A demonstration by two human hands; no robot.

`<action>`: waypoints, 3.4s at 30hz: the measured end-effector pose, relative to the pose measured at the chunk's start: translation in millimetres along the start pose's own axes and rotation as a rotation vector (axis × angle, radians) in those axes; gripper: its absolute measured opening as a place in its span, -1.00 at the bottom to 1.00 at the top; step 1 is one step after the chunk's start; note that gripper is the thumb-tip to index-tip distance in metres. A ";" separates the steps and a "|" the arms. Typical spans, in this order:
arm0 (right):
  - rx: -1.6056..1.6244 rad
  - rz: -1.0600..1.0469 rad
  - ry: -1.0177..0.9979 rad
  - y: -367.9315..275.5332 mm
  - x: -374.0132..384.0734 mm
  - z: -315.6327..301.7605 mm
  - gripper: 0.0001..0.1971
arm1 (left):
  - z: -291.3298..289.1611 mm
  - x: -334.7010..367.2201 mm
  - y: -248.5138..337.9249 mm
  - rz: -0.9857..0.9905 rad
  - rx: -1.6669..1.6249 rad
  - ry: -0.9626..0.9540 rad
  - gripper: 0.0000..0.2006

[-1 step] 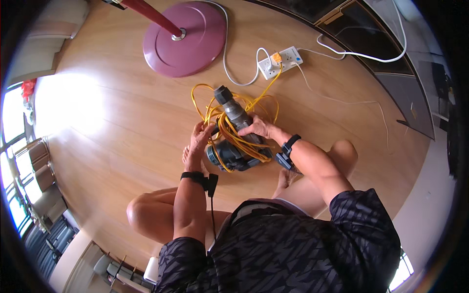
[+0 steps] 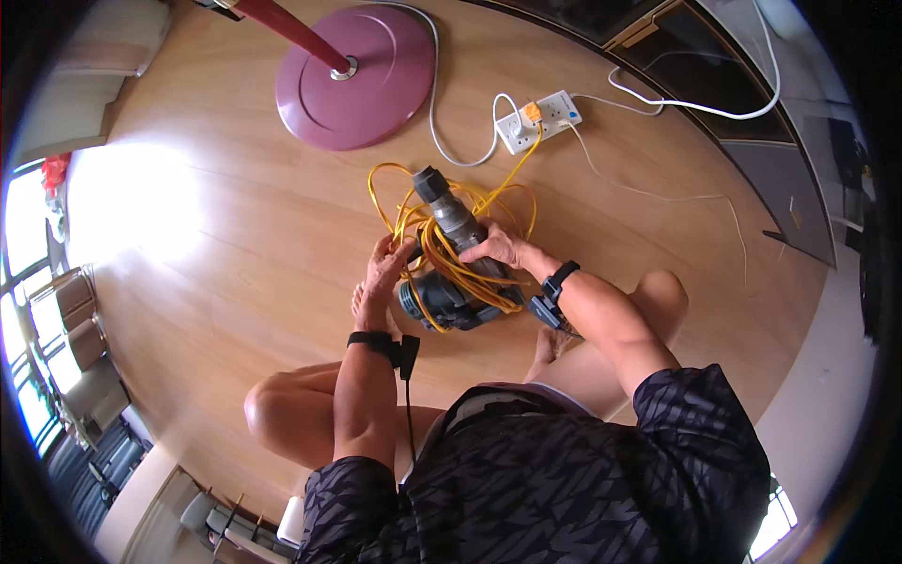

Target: The person organizes tools and equipment, placing items into a bag, wrapping a power cord around a handheld drill, and plugging the drill into a power strip on the floor.

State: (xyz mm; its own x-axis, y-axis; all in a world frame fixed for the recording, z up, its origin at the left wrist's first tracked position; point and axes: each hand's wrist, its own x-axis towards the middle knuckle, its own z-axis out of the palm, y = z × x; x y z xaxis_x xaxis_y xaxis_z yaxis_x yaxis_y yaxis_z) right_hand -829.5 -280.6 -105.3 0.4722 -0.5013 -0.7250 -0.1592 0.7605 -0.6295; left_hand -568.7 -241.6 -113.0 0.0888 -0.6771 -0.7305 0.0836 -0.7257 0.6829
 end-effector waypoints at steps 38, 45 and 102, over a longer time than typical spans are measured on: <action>-0.064 -0.453 0.550 -159.0 -404.7 110.6 -0.23 | 74.7 -305.4 283.6 0.704 0.724 -0.417 -0.75; -0.326 -0.415 0.710 -169.2 -401.3 160.3 -0.22 | 34.8 -276.6 219.8 0.698 0.978 -0.506 -0.78; -0.560 -0.191 0.722 -271.9 -444.4 223.9 -0.21 | 1.9 -335.8 277.4 0.661 0.647 -0.451 -0.76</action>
State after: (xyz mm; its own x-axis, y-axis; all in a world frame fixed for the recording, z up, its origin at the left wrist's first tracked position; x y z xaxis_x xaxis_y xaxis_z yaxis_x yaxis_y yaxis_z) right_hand -802.0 -172.3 450.6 -0.0903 -0.8752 -0.4752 -0.6178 0.4235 -0.6626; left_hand -577.2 -215.8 321.7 -0.4691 -0.8510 -0.2359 -0.4090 -0.0273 0.9121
